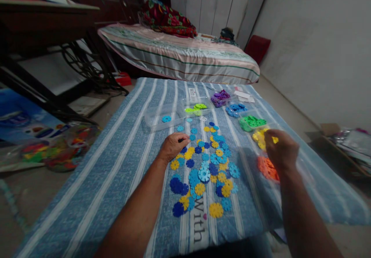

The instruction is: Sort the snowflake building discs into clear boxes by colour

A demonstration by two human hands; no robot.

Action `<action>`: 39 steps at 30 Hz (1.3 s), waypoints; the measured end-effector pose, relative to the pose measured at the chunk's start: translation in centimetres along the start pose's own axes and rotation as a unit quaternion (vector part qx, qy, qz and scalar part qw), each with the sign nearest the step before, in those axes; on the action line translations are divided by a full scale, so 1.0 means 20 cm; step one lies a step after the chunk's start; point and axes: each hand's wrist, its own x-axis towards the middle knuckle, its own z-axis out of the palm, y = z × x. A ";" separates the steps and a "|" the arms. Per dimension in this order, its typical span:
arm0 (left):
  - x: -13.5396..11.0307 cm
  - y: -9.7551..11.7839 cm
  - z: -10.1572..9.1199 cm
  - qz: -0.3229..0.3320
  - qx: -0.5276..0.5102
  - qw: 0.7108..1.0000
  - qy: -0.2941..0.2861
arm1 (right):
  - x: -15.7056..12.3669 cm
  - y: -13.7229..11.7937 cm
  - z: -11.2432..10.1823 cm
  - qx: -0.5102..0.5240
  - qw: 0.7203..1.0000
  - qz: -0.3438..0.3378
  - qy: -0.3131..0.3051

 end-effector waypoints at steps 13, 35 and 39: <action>0.01 0.00 0.01 -0.009 0.001 1.000 -0.005 | -0.45 -0.24 0.05 0.174 0.948 -0.127 -0.234; 0.00 0.00 0.00 -0.002 0.007 1.000 -0.002 | -0.33 -0.44 0.18 -0.093 0.871 -0.188 -0.445; 0.00 0.01 0.00 -0.004 0.010 1.000 -0.005 | -0.33 -0.45 0.18 -0.090 0.872 -0.196 -0.439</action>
